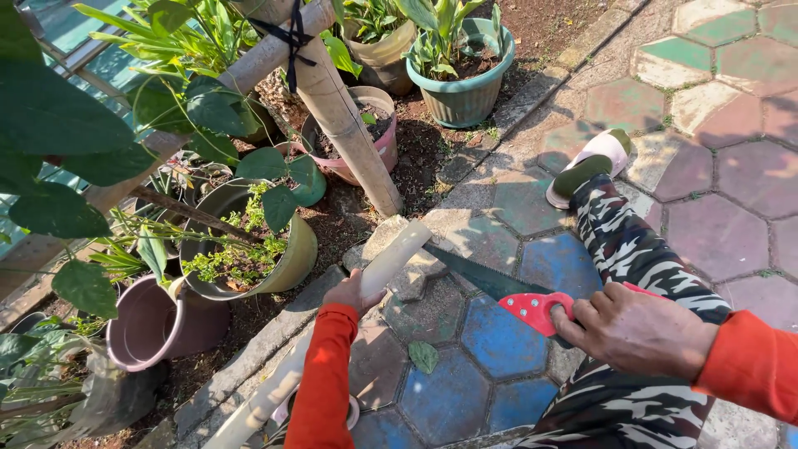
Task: Sawing a bamboo pole into smaller pieces using a hand saw.
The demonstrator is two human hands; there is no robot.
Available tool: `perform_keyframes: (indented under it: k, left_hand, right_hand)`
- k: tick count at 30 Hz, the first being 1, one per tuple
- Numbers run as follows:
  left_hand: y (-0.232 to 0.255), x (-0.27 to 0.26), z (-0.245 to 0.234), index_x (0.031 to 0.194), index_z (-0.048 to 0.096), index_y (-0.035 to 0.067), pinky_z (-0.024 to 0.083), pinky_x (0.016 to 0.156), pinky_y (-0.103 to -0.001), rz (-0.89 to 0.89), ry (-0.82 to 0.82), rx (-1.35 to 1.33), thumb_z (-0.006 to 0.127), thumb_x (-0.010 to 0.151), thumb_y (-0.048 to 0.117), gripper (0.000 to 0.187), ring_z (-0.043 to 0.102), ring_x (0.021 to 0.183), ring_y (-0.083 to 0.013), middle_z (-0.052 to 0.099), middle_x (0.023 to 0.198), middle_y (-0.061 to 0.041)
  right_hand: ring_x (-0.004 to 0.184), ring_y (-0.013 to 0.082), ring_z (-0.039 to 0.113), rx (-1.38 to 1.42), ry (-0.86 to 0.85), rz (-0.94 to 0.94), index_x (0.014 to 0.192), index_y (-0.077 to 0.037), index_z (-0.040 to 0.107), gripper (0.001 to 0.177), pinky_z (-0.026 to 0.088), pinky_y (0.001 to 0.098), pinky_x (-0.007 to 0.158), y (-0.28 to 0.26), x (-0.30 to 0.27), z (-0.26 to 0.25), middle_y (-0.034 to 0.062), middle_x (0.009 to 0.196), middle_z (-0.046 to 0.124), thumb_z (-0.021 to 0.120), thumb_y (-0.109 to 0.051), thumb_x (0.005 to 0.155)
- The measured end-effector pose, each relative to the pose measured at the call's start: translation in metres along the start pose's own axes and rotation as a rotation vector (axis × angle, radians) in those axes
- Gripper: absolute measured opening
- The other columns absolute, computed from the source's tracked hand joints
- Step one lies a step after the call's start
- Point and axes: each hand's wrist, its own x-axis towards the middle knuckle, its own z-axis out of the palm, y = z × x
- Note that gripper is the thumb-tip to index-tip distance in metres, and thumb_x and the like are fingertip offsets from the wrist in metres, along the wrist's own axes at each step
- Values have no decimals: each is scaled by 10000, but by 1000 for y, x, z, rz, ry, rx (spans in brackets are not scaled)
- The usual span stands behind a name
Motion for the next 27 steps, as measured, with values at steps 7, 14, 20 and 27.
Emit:
perform_keyframes:
  k: [7, 14, 20, 27]
  left_hand:
    - [4, -5, 2, 1433, 396, 116, 592, 812, -509, -6, -14, -5, 608, 755, 814, 995, 732, 971, -373, 696, 1143, -185]
    - [-8, 9, 22, 1418, 403, 60, 582, 838, -495, 72, 8, -34, 656, 773, 773, 994, 724, 970, -384, 710, 1114, -216]
    - [-5, 19, 41, 1386, 425, 36, 605, 871, -452, 34, -91, -35, 649, 848, 740, 914, 723, 1011, -354, 714, 1127, -222]
    - [8, 35, 65, 1353, 506, 125, 564, 891, -480, -41, 99, -137, 747, 742, 686, 864, 666, 1092, -364, 575, 1335, -128]
  right_hand:
    - [676, 265, 609, -28, -49, 67, 1306, -1, 508, 527, 480, 423, 586, -2, -8, -5, 87, 861, 597, 528, -197, 817]
    - [664, 261, 599, -42, -82, 89, 1309, 44, 487, 513, 469, 424, 573, -10, 0, -3, 82, 836, 576, 533, -185, 853]
    - [661, 274, 616, -44, -75, 120, 1265, 72, 489, 485, 478, 421, 581, -46, 14, 29, 110, 821, 592, 545, -200, 868]
    - [720, 284, 638, 71, -94, 248, 1286, -35, 477, 466, 488, 425, 596, -57, 24, 57, 104, 847, 599, 552, -196, 856]
